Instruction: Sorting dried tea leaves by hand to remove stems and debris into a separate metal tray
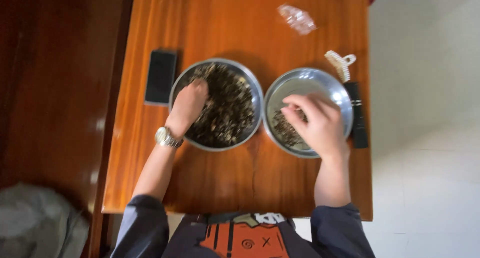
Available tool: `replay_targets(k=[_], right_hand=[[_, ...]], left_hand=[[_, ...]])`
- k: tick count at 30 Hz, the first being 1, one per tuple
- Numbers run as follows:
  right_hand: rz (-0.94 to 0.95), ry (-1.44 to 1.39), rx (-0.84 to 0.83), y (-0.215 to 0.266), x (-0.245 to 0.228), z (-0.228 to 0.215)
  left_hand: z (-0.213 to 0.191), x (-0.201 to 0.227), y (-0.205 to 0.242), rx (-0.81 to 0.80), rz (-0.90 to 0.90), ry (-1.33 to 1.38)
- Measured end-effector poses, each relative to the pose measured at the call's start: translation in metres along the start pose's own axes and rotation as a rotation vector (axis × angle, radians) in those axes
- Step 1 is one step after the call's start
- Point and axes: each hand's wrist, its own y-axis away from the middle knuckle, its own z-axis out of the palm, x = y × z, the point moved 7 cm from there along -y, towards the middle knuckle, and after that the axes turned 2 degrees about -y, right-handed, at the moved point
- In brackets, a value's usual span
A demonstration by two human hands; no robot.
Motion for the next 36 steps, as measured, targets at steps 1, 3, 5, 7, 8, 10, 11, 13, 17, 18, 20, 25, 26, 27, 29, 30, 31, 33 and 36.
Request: replay_targets(k=[1, 3, 5, 7, 8, 10, 11, 13, 17, 18, 20, 25, 26, 27, 29, 30, 31, 33, 36], right_hand=[[-0.001, 0.019, 0.015, -0.002, -0.001, -0.004], [0.017, -0.034, -0.025, -0.007, -0.004, -0.004], [0.012, -0.011, -0.019, -0.008, -0.002, -0.010], [0.007, 0.002, -0.021, -0.008, -0.002, -0.013], [0.016, -0.005, -0.013, -0.008, -0.002, -0.016], [0.023, -0.014, -0.003, -0.012, -0.005, -0.020], [0.023, -0.009, -0.011, -0.013, -0.007, -0.021], [0.026, -0.005, -0.018, -0.013, -0.006, -0.022], [0.012, -0.009, 0.001, -0.008, -0.002, -0.023], [0.009, -0.002, 0.001, -0.008, -0.002, -0.023], [0.010, -0.004, 0.010, -0.008, -0.003, -0.023], [0.017, 0.002, 0.007, -0.011, -0.005, -0.024], [0.014, 0.006, 0.000, -0.011, -0.005, -0.024], [0.012, 0.009, -0.006, -0.011, -0.005, -0.024], [0.019, 0.016, -0.019, -0.011, -0.004, -0.023], [0.027, 0.023, -0.030, -0.010, -0.002, -0.023], [0.029, 0.024, -0.030, -0.009, -0.002, -0.021], [0.019, 0.026, -0.054, -0.008, -0.001, -0.017], [0.031, 0.023, -0.106, -0.003, 0.002, 0.004]], left_hand=[[-0.001, 0.002, -0.001, 0.016, 0.018, -0.003], [0.005, -0.005, 0.000, -0.048, -0.059, 0.250], [0.001, -0.006, 0.000, -0.047, -0.043, 0.255], [-0.002, -0.006, 0.002, -0.054, -0.038, 0.262], [-0.004, -0.007, 0.002, -0.075, -0.053, 0.277], [-0.007, -0.009, 0.004, -0.095, -0.071, 0.290], [-0.007, -0.010, 0.006, -0.098, -0.079, 0.342], [-0.011, -0.011, 0.008, -0.103, -0.086, 0.392], [-0.026, -0.008, 0.008, -0.105, -0.100, 0.462], [-0.030, -0.008, 0.007, -0.100, -0.107, 0.501], [-0.023, -0.009, 0.006, -0.096, -0.106, 0.521], [-0.022, -0.006, 0.004, -0.087, -0.041, 0.564], [-0.020, -0.007, 0.004, -0.081, -0.034, 0.570], [-0.019, -0.008, 0.004, -0.076, -0.028, 0.575], [-0.029, -0.004, 0.005, -0.071, -0.019, 0.557], [-0.034, -0.001, 0.006, -0.069, -0.009, 0.539], [-0.035, 0.000, 0.006, -0.071, -0.007, 0.539], [-0.040, 0.003, 0.007, -0.042, -0.004, 0.553], [-0.078, 0.028, 0.015, 0.019, -0.009, 0.594]])
